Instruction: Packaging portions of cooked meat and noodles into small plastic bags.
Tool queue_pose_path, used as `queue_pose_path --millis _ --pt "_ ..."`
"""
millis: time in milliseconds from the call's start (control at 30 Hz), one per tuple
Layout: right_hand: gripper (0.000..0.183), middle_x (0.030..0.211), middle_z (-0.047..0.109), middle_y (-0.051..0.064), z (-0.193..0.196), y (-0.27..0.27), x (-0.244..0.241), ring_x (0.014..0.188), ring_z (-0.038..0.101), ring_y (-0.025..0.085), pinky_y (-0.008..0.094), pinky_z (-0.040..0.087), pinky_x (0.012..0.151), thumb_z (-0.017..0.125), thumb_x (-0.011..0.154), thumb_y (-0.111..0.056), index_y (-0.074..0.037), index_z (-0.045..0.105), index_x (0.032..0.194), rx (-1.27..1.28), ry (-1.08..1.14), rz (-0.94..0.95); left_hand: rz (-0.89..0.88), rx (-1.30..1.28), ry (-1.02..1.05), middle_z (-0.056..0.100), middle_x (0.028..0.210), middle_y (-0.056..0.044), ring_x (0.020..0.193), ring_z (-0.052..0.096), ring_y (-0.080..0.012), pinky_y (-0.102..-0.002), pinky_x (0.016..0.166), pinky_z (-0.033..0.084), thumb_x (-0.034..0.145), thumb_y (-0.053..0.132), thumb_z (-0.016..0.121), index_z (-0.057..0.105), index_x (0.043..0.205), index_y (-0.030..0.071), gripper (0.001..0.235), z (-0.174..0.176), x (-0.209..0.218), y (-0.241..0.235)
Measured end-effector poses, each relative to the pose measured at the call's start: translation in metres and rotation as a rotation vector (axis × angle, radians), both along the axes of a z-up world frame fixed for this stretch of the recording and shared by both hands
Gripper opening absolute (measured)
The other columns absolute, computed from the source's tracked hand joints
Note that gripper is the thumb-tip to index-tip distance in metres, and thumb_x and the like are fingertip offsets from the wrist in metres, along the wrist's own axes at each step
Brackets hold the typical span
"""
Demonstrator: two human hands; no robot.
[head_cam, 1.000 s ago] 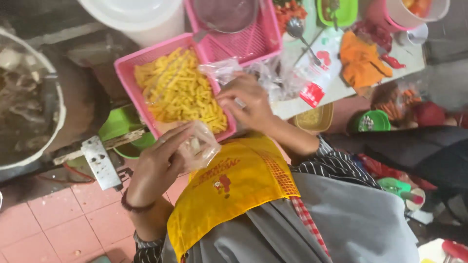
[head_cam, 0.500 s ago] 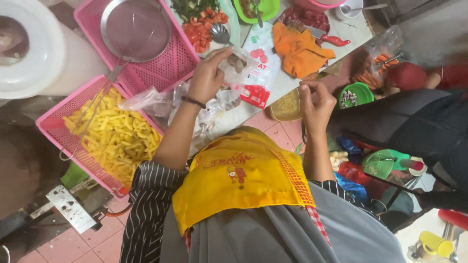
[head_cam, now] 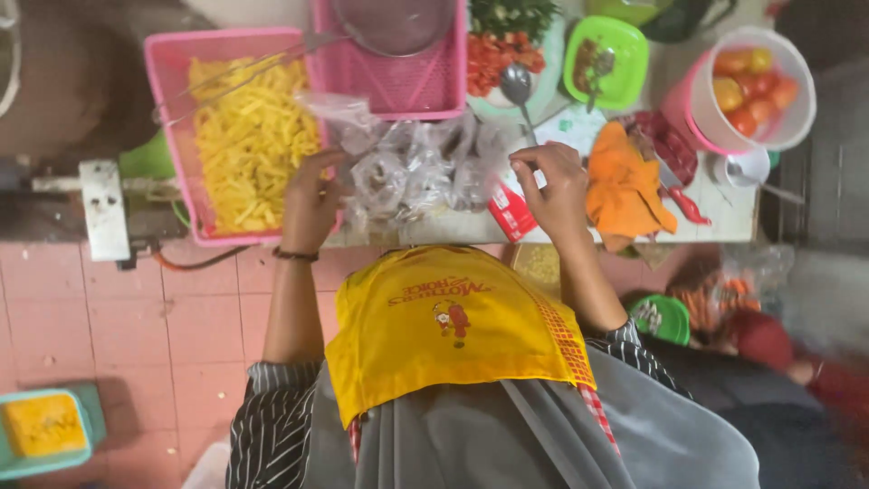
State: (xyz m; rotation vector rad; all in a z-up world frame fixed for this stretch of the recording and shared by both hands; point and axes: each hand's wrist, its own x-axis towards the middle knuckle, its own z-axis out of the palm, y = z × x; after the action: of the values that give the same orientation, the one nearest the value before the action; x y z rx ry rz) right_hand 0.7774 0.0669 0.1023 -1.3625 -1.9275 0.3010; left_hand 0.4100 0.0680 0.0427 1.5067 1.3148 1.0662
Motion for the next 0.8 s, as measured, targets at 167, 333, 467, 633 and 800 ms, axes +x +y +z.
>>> queue_pose_path --millis 167,333,467,633,800 --pt "0.007 0.094 0.074 0.01 -0.012 0.022 -0.082 0.088 0.069 0.031 0.045 0.05 0.088 0.074 0.094 -0.01 -0.006 0.073 0.099 0.007 -0.091 0.491 0.514 -0.081 0.456 0.064 0.133 -0.022 0.093 0.074 -0.0329 -0.039 0.076 0.059 0.095 0.002 0.063 0.06 0.134 0.005 0.039 -0.035 -0.099 -0.161" --pt "0.02 0.105 0.075 0.013 -0.061 0.003 -0.181 0.096 0.07 0.033 0.048 0.051 0.091 0.07 0.09 -0.015 -0.008 0.073 0.109 -0.068 -0.332 1.119 0.927 -0.507 0.791 0.057 0.135 -0.032 0.107 0.064 -0.0495 -0.053 0.085 0.055 0.092 0.026 0.071 0.053 0.141 0.0 0.058 -0.071 -0.086 -0.351" --pt "0.046 0.126 0.067 0.017 -0.064 -0.056 -0.263 0.114 0.063 0.037 0.049 0.049 0.098 0.069 0.088 -0.026 -0.01 0.064 0.131 -0.148 -0.776 1.542 1.203 -0.766 0.658 0.05 0.146 -0.03 0.125 0.056 -0.047 -0.053 0.102 0.048 0.091 0.033 0.066 0.045 0.147 -0.004 0.071 -0.063 -0.008 -0.458" --pt "0.072 0.149 0.045 0.022 -0.067 -0.162 -0.33 0.137 0.044 0.039 0.053 0.037 0.11 0.069 0.088 -0.038 -0.003 0.045 0.147 0.068 -0.994 1.808 1.613 -0.956 0.694 0.038 0.156 -0.03 0.143 0.038 -0.0452 -0.057 0.111 0.035 0.087 0.035 0.067 0.039 0.148 -0.008 0.079 -0.011 0.101 -0.512" --pt "0.083 0.162 0.027 0.026 -0.055 -0.265 -0.357 0.151 0.025 0.039 0.059 0.025 0.118 0.067 0.091 -0.044 0.002 0.034 0.152 0.202 -0.839 2.069 1.767 -1.126 0.657 0.04 0.155 -0.029 0.146 0.037 -0.0417 -0.058 0.113 0.033 0.089 0.039 0.064 0.042 0.146 -0.007 0.077 0.012 0.164 -0.524"
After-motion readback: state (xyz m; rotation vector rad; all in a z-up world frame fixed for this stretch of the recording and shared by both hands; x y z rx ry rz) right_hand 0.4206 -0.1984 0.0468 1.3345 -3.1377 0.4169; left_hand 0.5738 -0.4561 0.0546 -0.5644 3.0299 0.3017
